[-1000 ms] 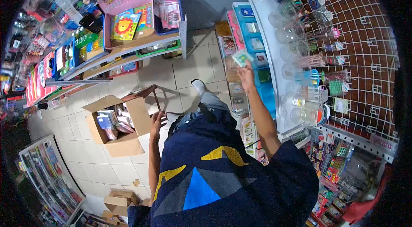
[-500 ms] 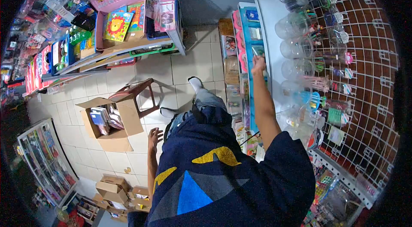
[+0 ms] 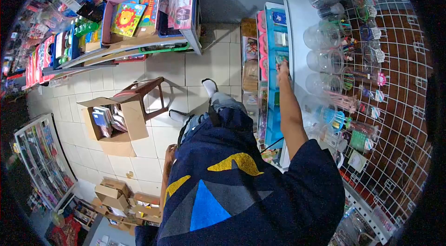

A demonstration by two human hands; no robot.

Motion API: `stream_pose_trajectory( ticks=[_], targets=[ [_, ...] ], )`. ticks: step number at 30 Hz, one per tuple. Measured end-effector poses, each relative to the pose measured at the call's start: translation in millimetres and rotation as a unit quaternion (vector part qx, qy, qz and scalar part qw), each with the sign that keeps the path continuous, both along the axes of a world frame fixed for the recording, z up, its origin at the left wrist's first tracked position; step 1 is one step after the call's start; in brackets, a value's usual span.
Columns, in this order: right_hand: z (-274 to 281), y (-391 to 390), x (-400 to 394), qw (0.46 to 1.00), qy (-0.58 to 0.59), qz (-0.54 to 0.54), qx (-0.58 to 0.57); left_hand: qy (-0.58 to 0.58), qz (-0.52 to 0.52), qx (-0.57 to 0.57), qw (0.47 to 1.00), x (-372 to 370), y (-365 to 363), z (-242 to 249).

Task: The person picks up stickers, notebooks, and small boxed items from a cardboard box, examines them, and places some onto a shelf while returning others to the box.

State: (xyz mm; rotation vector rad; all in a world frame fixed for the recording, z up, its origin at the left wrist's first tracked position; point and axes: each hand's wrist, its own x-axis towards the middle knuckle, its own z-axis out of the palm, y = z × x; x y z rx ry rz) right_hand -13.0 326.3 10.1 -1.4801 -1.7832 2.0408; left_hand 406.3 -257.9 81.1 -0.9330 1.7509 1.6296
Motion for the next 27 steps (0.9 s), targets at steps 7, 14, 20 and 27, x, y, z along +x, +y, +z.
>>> stream_pose_trajectory(
  ticks=[7, 14, 20, 27],
  targets=[
    [44.9, -6.5, -1.1, 0.996, -0.058, 0.065, -0.021, -0.120, 0.085, -0.032, 0.989, -32.3, 14.8, 31.4],
    [-52.8, 22.6, -27.3, 0.943, -0.154, 0.152, 0.254, -0.092, 0.119, -0.012, 0.989, -32.1, 26.1, 30.9],
    [36.8, -71.8, -23.0, 0.937, -0.062, 0.125, 0.319, -0.113, 0.106, 0.005, 0.988, -10.1, 33.3, 26.4],
    [87.2, -223.6, 15.9, 0.824, 0.228, 0.332, 0.399, -0.114, 0.191, -0.010, 0.975, 39.3, 28.8, 13.4]
  ],
)
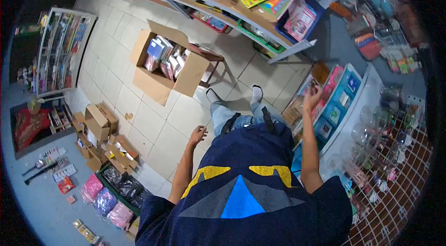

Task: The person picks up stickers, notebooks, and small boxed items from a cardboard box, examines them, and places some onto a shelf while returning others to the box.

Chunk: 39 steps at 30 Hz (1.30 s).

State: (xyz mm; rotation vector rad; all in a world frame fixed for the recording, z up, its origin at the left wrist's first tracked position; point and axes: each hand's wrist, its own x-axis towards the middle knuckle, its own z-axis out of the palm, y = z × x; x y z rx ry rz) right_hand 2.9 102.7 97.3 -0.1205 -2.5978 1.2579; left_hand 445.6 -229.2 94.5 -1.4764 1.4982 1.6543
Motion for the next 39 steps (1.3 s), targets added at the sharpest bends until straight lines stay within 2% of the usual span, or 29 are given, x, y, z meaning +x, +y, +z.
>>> stream_pose_trajectory(
  ticks=[1, 3, 4, 7, 9, 11, 14, 17, 20, 21, 22, 23, 25, 28, 30, 34, 37, 39],
  targets=[
    [8.5, -31.1, 9.0, 0.995, -0.043, 0.051, -0.073, 0.002, 0.021, 0.001, 1.000, 7.6, 0.4, -2.9],
    [-7.6, -81.1, 26.0, 0.975, -0.073, 0.205, -0.044, -0.002, 0.046, -0.004, 0.999, 18.3, 1.8, 1.8],
    [-1.4, -110.8, 38.6, 0.954, -0.121, 0.266, -0.067, -0.003, 0.060, -0.003, 0.998, 25.6, 2.4, 1.6],
    [-0.5, -196.3, 80.2, 0.873, -0.224, 0.420, -0.103, 0.000, 0.102, -0.007, 0.995, 48.5, 4.3, -2.7],
    [37.4, -251.6, 104.9, 0.806, -0.279, 0.512, -0.104, 0.009, 0.139, -0.008, 0.990, 63.8, 6.0, -2.3],
    [35.5, -303.4, 126.5, 0.743, -0.292, 0.584, -0.146, 0.014, 0.173, -0.018, 0.985, 76.8, 8.1, 0.3],
    [58.1, -381.3, 146.9, 0.662, -0.353, 0.647, -0.137, 0.019, 0.216, -0.039, 0.975, 103.4, 13.6, 0.0],
    [45.2, -460.5, 156.6, 0.656, -0.364, 0.652, -0.109, -0.006, 0.249, -0.056, 0.967, 127.2, 22.2, 1.7],
    [37.2, -534.4, 155.2, 0.742, -0.191, 0.643, -0.013, -0.002, 0.301, -0.036, 0.953, 156.4, 33.4, -14.7],
    [36.8, -554.8, 155.3, 0.762, -0.119, 0.636, 0.008, -0.014, 0.302, -0.044, 0.952, 160.6, 35.6, -5.9],
    [40.6, -572.4, 154.8, 0.778, -0.153, 0.609, 0.010, -0.026, 0.305, -0.052, 0.951, 164.9, 39.2, 3.5],
    [44.8, -591.3, 155.6, 0.798, -0.133, 0.582, 0.079, -0.034, 0.307, -0.066, 0.949, 164.5, 32.2, 9.4],
    [53.3, -620.4, 155.1, 0.794, -0.063, 0.569, 0.205, -0.023, 0.411, -0.028, 0.911, 172.8, 34.2, 7.5],
    [54.7, -647.2, 163.4, 0.816, -0.097, 0.522, 0.228, -0.079, 0.368, 0.002, 0.927, 183.3, 25.0, 14.5],
    [50.9, -655.8, 173.9, 0.828, -0.122, 0.483, 0.257, -0.069, 0.354, 0.010, 0.933, 191.0, 21.2, 14.0],
    [38.4, -666.5, 180.6, 0.814, -0.160, 0.457, 0.321, -0.016, 0.464, 0.051, 0.884, 207.3, 1.9, 7.2],
    [29.7, -666.7, 191.7, 0.825, -0.141, 0.440, 0.325, 0.013, 0.504, 0.017, 0.863, 216.6, -21.4, 2.6],
    [31.3, -668.4, 198.2, 0.832, -0.130, 0.433, 0.322, 0.012, 0.494, 0.005, 0.869, 220.7, -38.8, 0.7]
  ],
)
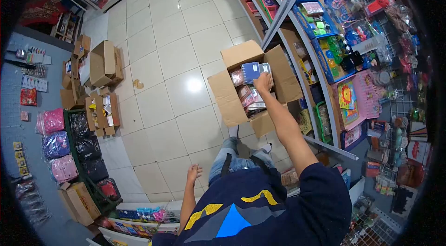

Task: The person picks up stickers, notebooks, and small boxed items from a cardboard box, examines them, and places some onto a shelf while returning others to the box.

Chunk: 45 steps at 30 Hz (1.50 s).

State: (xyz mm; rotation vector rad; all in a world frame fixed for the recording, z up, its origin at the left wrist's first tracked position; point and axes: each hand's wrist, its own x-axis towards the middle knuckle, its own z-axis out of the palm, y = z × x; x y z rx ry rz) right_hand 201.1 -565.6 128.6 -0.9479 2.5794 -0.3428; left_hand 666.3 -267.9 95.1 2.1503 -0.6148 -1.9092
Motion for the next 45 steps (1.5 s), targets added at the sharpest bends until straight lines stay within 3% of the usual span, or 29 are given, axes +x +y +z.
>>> stream_pose_trajectory(
  ticks=[3, 6, 12, 16, 21, 25, 29, 34, 37, 38, 45],
  targets=[
    [-13.4, -2.1, 1.2, 0.999, -0.025, 0.022, -0.005, -0.012, -0.034, -0.021, 0.999, -5.8, -27.1, 2.6],
    [21.0, 2.1, 22.3, 0.999, -0.042, -0.026, -0.016, -0.008, -0.061, -0.051, 0.997, -13.8, -52.5, 13.7],
    [-5.2, -4.1, 20.0, 0.999, 0.010, 0.021, 0.045, -0.001, -0.126, -0.093, 0.988, -33.7, -74.0, 23.8],
    [-4.2, -1.0, 16.3, 1.000, -0.008, 0.028, 0.005, -0.006, -0.123, -0.103, 0.987, -40.0, -71.4, 27.0],
    [-7.1, 26.9, 9.5, 0.982, -0.019, 0.134, -0.135, 0.000, -0.106, -0.135, 0.985, -48.6, -79.9, 29.4],
    [2.6, 55.0, -4.6, 0.939, -0.139, 0.195, -0.247, -0.005, -0.107, -0.211, 0.972, -75.7, -121.8, 42.3],
    [42.3, 95.2, 6.1, 0.864, -0.148, 0.224, -0.425, 0.072, -0.124, -0.250, 0.958, -128.4, -171.3, 71.1],
    [102.0, 144.1, 24.8, 0.838, -0.212, 0.273, -0.423, 0.299, -0.143, -0.172, 0.928, -212.0, -214.1, 125.7],
    [106.6, 159.6, 35.5, 0.838, -0.190, 0.304, -0.411, 0.431, -0.172, -0.111, 0.879, -240.2, -217.7, 121.5],
    [101.3, 160.6, 35.7, 0.838, -0.184, 0.314, -0.406, 0.427, -0.163, -0.119, 0.882, -243.0, -216.4, 116.1],
    [64.4, 123.0, -17.1, 0.923, -0.222, 0.102, -0.298, 0.401, -0.016, -0.201, 0.894, -213.4, -212.2, 117.1]
  ],
)
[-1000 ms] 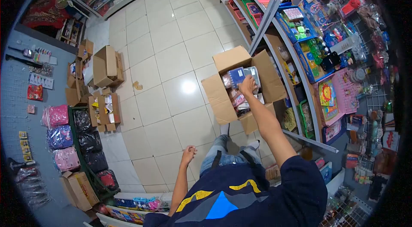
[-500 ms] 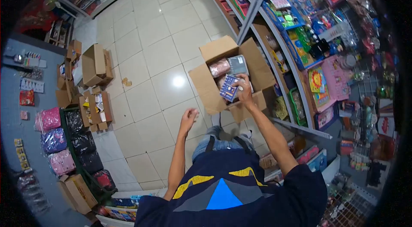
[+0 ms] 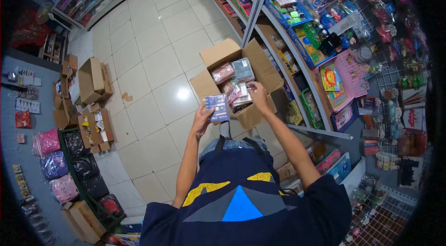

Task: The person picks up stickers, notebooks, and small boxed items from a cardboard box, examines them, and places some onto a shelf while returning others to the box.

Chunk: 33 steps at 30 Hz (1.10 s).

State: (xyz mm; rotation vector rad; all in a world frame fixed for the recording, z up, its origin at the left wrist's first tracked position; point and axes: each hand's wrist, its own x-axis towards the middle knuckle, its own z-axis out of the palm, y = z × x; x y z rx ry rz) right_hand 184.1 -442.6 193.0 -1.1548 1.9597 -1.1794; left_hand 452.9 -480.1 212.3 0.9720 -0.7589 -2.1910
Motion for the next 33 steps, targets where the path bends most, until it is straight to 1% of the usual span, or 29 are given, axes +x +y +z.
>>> stream_pose_trajectory(
  ticks=[2, 5, 6, 8, 11, 14, 17, 18, 21, 25, 26, 28, 29, 30, 31, 32, 33],
  targets=[
    [-19.5, -20.9, -17.3, 0.995, -0.053, -0.052, 0.065, -0.016, 0.020, -0.011, 1.000, 16.2, 1.5, -1.0],
    [-32.4, -48.1, -22.9, 0.970, -0.011, -0.134, 0.200, -0.036, 0.054, -0.017, 0.998, 39.0, 3.5, -3.5],
    [-51.1, -53.2, -24.6, 0.962, -0.005, -0.163, 0.219, -0.048, 0.066, -0.012, 0.997, 43.2, 5.8, 2.9],
    [-81.5, -67.3, -22.3, 0.950, -0.014, -0.223, 0.218, -0.064, 0.083, -0.005, 0.994, 49.8, 9.8, 4.8],
    [-107.7, -85.1, -12.7, 0.931, -0.050, -0.297, 0.205, -0.083, 0.106, 0.008, 0.991, 59.9, 18.0, 0.0],
    [-110.8, -91.2, 1.8, 0.914, -0.087, -0.364, 0.157, -0.104, 0.117, 0.029, 0.987, 66.6, 32.2, -11.5],
    [-109.3, -97.0, 9.0, 0.898, -0.053, -0.409, 0.155, -0.108, 0.118, 0.041, 0.986, 71.0, 42.9, -20.0],
    [-107.4, -94.3, 10.0, 0.899, -0.041, -0.407, 0.154, -0.111, 0.116, 0.047, 0.986, 71.3, 45.4, -21.1],
    [-101.4, -87.8, 10.6, 0.900, -0.063, -0.398, 0.164, -0.122, 0.115, 0.066, 0.984, 71.7, 48.5, -26.3],
    [-93.5, -94.8, 16.2, 0.854, -0.120, -0.471, 0.187, -0.131, 0.121, 0.066, 0.982, 66.7, 43.9, -29.3],
    [-91.6, -96.9, 15.8, 0.854, -0.133, -0.468, 0.182, -0.135, 0.118, 0.063, 0.982, 65.2, 42.8, -29.5],
    [-112.7, -97.3, 11.1, 0.855, -0.157, -0.461, 0.175, -0.140, 0.111, 0.064, 0.982, 59.4, 38.0, -25.9],
    [-123.8, -97.2, 7.6, 0.851, -0.183, -0.460, 0.174, -0.140, 0.109, 0.064, 0.982, 55.2, 35.4, -23.0],
    [-133.5, -99.0, 4.0, 0.839, -0.236, -0.459, 0.172, -0.141, 0.106, 0.063, 0.982, 52.1, 33.0, -21.7],
    [-139.0, -101.6, 2.3, 0.807, -0.320, -0.468, 0.166, -0.142, 0.104, 0.063, 0.982, 50.5, 30.8, -21.2],
    [-144.3, -103.6, -0.8, 0.758, -0.414, -0.479, 0.157, -0.145, 0.099, 0.059, 0.983, 49.3, 28.2, -21.2],
    [-146.4, -104.8, -3.3, 0.697, -0.500, -0.491, 0.151, -0.148, 0.093, 0.056, 0.983, 48.5, 26.7, -21.8]
  ],
)
